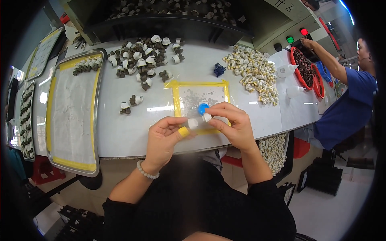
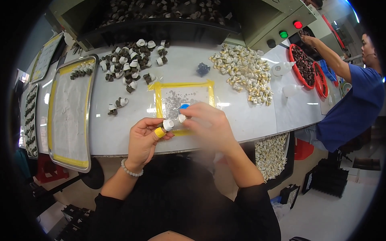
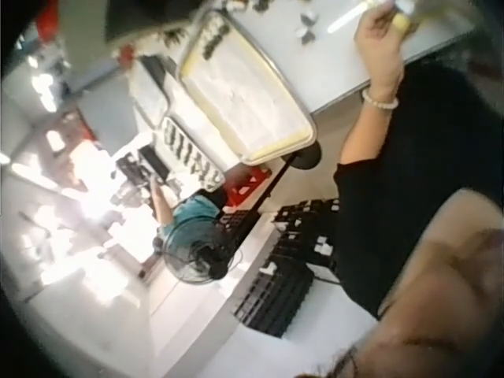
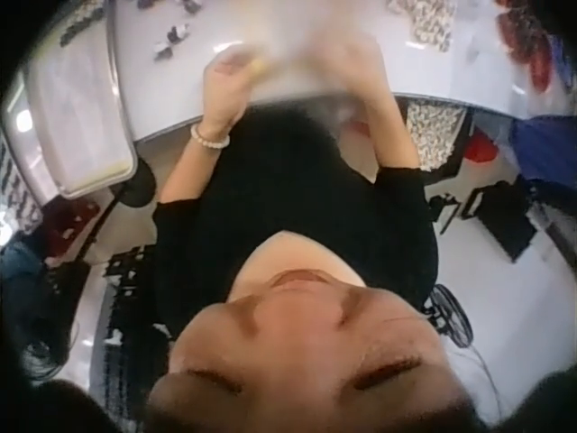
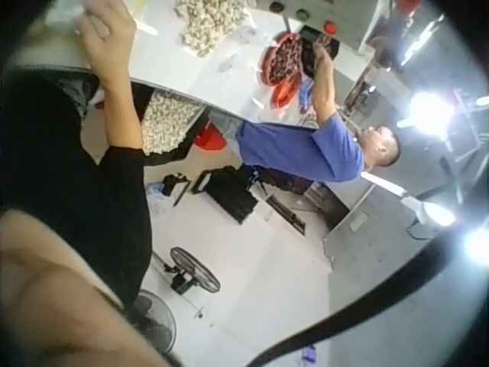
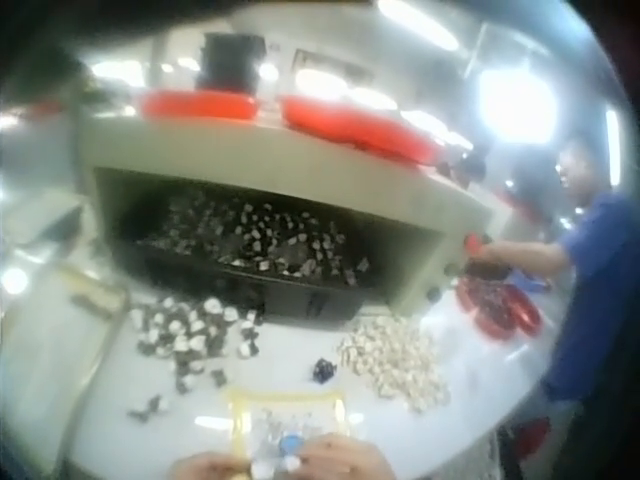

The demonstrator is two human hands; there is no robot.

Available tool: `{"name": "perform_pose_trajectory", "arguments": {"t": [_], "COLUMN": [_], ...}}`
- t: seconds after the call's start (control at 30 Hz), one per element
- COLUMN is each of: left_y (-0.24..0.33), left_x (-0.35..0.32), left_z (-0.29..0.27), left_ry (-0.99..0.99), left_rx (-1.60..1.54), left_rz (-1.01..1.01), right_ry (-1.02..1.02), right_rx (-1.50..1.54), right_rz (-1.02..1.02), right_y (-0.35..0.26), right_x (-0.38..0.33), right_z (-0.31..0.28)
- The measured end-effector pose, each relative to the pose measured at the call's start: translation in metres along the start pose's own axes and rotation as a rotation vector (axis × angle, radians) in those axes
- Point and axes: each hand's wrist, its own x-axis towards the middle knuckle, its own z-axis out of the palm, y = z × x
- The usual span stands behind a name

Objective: The person assembles small white and gray components by gluing them together with a glue applicator, then organizes the assembled parts onto a tray.

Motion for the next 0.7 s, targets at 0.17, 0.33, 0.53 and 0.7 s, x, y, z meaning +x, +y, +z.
{"name": "perform_pose_trajectory", "arguments": {"t": [0.17,0.33,0.53,0.7], "left_y": [-0.002,-0.005,-0.007,-0.002], "left_x": [-0.001,-0.001,-0.002,-0.002], "left_z": [0.000,0.000,0.000,-0.004], "left_ry": [0.007,0.016,-0.011,-0.014], "left_rx": [0.003,0.006,0.066,0.075], "left_rz": [0.007,0.024,0.052,-0.044], "right_ry": [-0.023,-0.064,-0.142,-0.151], "right_rx": [0.022,-0.064,-0.090,0.019], "right_rz": [0.005,0.004,0.029,0.045], "right_y": [-0.005,-0.012,-0.014,-0.007], "right_x": [-0.001,0.002,0.002,-0.001], "right_z": [0.005,0.008,0.006,0.006]}}
